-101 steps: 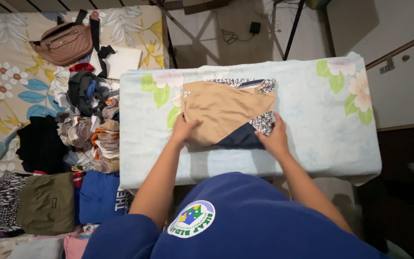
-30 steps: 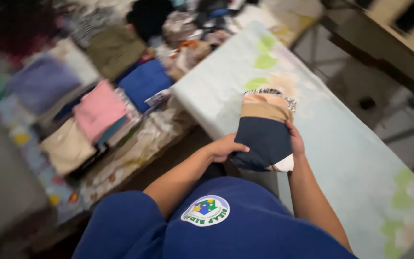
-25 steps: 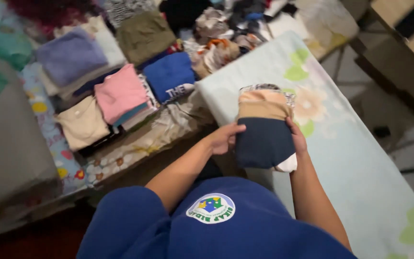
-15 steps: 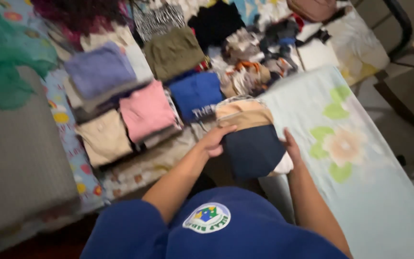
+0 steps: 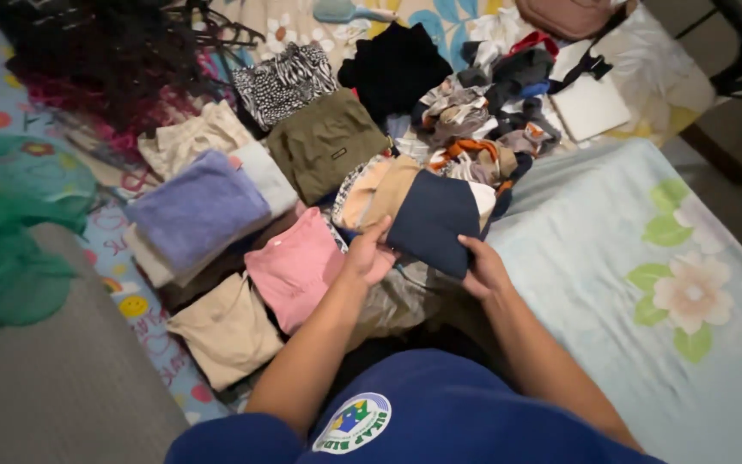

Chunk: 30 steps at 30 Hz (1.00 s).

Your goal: The person folds a purple towel and then repeatedly folds a multi-colored patchwork garment on a small table. They smooth, align, and fold the garment multiple times, stacking the finished pieces on the table.

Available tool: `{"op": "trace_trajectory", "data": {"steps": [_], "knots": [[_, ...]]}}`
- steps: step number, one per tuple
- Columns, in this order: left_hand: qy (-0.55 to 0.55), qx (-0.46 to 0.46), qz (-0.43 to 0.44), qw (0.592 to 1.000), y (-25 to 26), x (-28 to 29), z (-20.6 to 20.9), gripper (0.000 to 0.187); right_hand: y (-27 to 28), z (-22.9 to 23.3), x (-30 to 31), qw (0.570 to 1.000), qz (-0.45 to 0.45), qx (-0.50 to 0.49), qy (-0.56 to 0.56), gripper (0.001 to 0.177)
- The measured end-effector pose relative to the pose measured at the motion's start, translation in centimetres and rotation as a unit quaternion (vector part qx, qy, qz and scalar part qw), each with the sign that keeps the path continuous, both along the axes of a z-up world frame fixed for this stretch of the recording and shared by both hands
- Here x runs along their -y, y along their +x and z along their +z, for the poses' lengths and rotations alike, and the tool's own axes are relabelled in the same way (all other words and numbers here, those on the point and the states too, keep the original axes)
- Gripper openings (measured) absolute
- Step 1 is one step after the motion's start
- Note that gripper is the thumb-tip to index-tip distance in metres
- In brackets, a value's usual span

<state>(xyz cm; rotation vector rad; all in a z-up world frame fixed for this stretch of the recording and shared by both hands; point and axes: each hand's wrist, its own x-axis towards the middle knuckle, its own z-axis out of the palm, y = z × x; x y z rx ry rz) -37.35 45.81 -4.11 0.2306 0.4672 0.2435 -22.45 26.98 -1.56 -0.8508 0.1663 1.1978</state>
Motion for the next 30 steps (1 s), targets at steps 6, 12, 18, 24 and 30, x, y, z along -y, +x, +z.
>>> {"op": "trace_trajectory", "data": {"steps": [6, 12, 18, 24, 30], "knots": [[0.004, -0.023, 0.011, 1.000, 1.1, -2.9, -0.2, 0.037, 3.5, -1.0, -3.0, 0.999, 0.028, 0.022, -0.040, 0.053], [0.021, -0.032, 0.012, 0.999, 5.4, -6.3, -0.9, 0.041, 8.9, 0.7, -6.6, 0.998, 0.026, 0.029, -0.055, 0.044], [-0.054, 0.107, 0.036, 0.992, 12.3, -11.3, 4.9, 0.081, 21.8, -3.4, -7.7, 0.990, 0.065, 0.089, -0.085, 0.036], [-0.054, 0.122, -0.129, 0.983, 22.4, -17.6, -5.6, 0.096, 32.3, -2.0, -11.2, 0.977, 0.092, 0.170, -0.091, 0.044], [0.215, -0.130, -0.214, 0.944, 37.7, -22.4, -13.3, 0.070, 44.7, -9.3, -17.5, 0.954, 0.108, 0.184, -0.211, 0.036]]}}
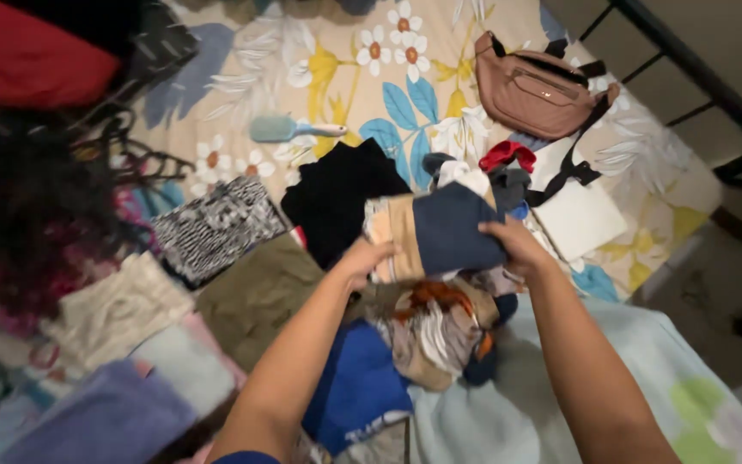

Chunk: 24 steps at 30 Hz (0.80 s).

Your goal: The person folds a purple towel and then repeatedly folds a multi-colored patchwork garment on a small table. They smooth, align, and fold the garment multiple times, stacking the finished pieces on the table.

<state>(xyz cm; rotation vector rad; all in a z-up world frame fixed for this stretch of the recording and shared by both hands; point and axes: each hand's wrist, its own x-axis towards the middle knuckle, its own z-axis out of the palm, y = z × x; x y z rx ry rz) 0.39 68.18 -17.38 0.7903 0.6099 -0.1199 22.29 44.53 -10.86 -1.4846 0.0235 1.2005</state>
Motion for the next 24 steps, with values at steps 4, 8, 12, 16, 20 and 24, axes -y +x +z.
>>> {"op": "trace_trajectory", "data": {"steps": [4, 8, 12, 16, 20, 24], "knots": [[0.270, -0.021, 0.097, 0.958, 9.7, -4.3, -6.7, 0.073, 7.6, -6.8, -5.3, 0.995, -0.072, 0.050, 0.049, 0.035], [0.375, -0.042, 0.133, 0.917, 17.3, -9.6, -10.7, 0.075, 13.7, -12.6, -10.8, 0.982, -0.138, 0.062, 0.110, 0.035], [0.438, -0.047, 0.184, 0.879, 21.2, -12.5, -11.0, 0.070, 17.4, -16.9, -14.3, 0.956, -0.170, 0.178, 0.160, 0.047], [0.437, -0.020, 0.310, 0.844, 23.3, -15.9, -21.8, 0.072, 19.3, -26.1, -14.2, 0.877, -0.102, 0.470, -0.009, 0.052], [0.488, -0.057, 0.304, 0.816, 21.2, -11.0, -21.0, 0.052, 12.9, -23.3, -13.1, 0.932, -0.147, 0.319, -0.093, 0.048], [0.454, -0.012, 0.306, 0.836, 16.4, -3.8, -17.4, 0.027, 6.6, -20.6, -10.9, 0.874, -0.201, 0.441, -0.037, 0.033]]}}
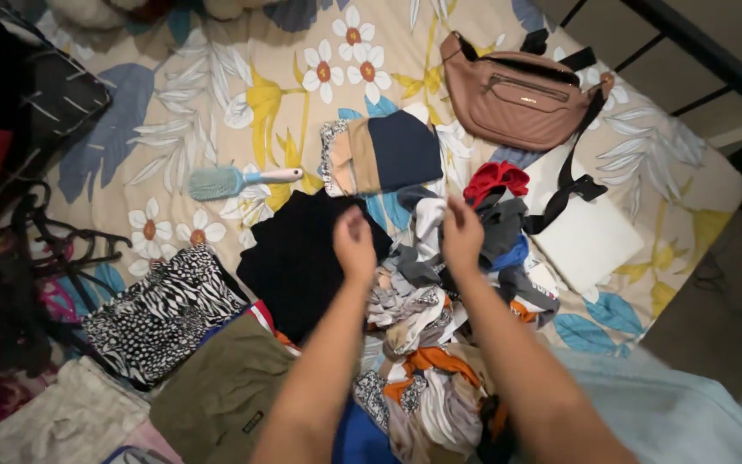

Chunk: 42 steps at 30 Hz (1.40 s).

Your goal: The person folds a purple towel and then repeatedly folds a multi-colored patchwork garment on a small table. They smooth, align, and fold the garment multiple times, stacking the finished pieces on the table.

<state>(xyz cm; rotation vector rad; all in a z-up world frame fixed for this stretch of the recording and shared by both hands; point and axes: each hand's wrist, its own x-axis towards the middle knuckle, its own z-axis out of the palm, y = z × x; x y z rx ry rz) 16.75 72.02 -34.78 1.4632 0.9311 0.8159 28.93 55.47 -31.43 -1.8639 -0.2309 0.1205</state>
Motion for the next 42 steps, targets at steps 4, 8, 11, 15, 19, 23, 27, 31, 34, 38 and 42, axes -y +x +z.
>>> {"op": "trace_trajectory", "data": {"steps": [4, 8, 11, 15, 19, 23, 27, 31, 34, 38, 42], "knots": [[-0.144, -0.011, -0.041, 0.989, -7.0, 7.3, 3.5, 0.024, -7.0, 3.4, 2.1, 0.997, -0.035, 0.032, 0.060, 0.026], [0.086, -0.138, -0.134, 0.978, -13.6, 11.2, 8.2, 0.020, -13.4, 2.1, 5.7, 0.997, -0.080, 0.001, 0.018, 0.024], [0.148, -0.138, -0.168, 0.965, -15.5, 12.5, 11.0, 0.043, -17.5, 1.6, 8.1, 0.993, -0.027, 0.050, -0.099, 0.020], [0.071, -0.207, -0.175, 0.960, -17.7, 13.6, 9.4, 0.055, -21.6, 4.2, 9.1, 0.988, 0.001, 0.096, -0.121, 0.038], [-0.036, -0.221, -0.174, 0.959, -17.7, 13.3, 7.5, 0.032, -21.6, 2.3, 9.5, 0.995, -0.047, -0.053, -0.075, 0.030], [0.078, -0.174, -0.157, 0.969, -18.1, 13.4, 6.2, 0.021, -21.9, 2.1, 10.3, 0.992, -0.050, -0.060, -0.103, 0.023], [0.006, -0.094, -0.138, 0.986, -18.0, 13.8, 2.1, 0.018, -22.4, 2.5, 11.3, 0.998, -0.047, -0.052, 0.007, 0.016], [-0.300, 0.106, -0.089, 0.944, -16.9, 15.2, 8.7, 0.026, -21.7, -11.3, 16.8, 0.877, -0.054, -0.260, 0.401, 0.026], [-0.527, 0.238, -0.142, 0.804, -16.8, 19.6, 14.7, 0.036, -23.0, 15.1, 13.0, 0.732, -0.115, -0.546, 0.392, 0.049], [-0.458, 0.137, -0.328, 0.814, -21.7, 25.6, 22.2, 0.037, -23.6, 20.2, 14.8, 0.701, 0.017, -0.551, 0.453, 0.059], [-0.502, 0.077, -0.563, 0.651, -30.4, 28.6, 30.5, 0.035, -22.1, 19.6, 19.3, 0.631, 0.235, -0.504, 0.540, 0.055]]}}
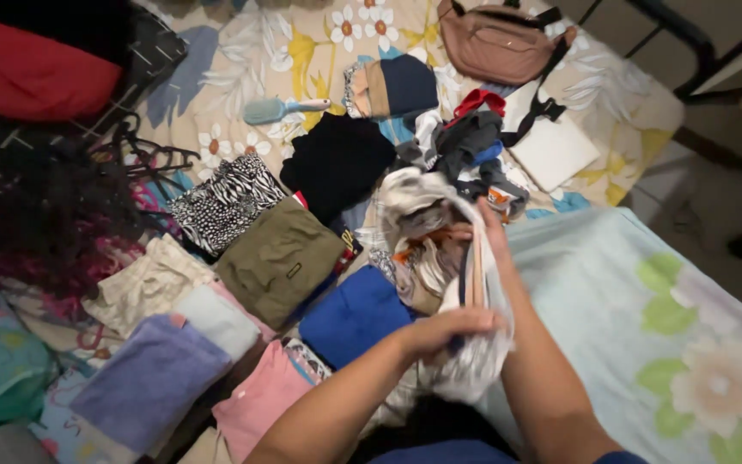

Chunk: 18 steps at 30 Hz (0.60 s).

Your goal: The person folds a purple towel and then repeatedly folds a multi-colored patchwork garment on a small table. They smooth, align, and fold the garment multiple times, stacking the finished pieces on the table.

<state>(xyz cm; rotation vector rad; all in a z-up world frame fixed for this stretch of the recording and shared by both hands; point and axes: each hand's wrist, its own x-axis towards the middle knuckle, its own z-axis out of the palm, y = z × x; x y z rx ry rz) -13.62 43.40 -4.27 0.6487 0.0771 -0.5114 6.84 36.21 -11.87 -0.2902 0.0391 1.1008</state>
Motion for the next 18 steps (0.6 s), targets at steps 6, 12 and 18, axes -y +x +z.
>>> {"op": "trace_trajectory", "data": {"steps": [6, 12, 18], "knots": [[-0.081, 0.007, 0.095, 0.992, -7.8, 0.1, -0.9, 0.079, -7.1, 17.0, 7.8, 0.982, 0.009, 0.129, 0.141, 0.043], [-0.174, 0.028, 0.178, 0.968, -3.0, 3.0, 4.7, 0.089, -24.0, 26.4, 16.9, 0.983, -0.102, 0.049, -0.146, 0.053], [0.077, 0.192, 0.190, 0.960, 0.8, 19.0, 15.3, 0.077, -29.7, 17.9, 28.1, 0.971, 0.026, 0.046, 0.233, 0.049]]}}
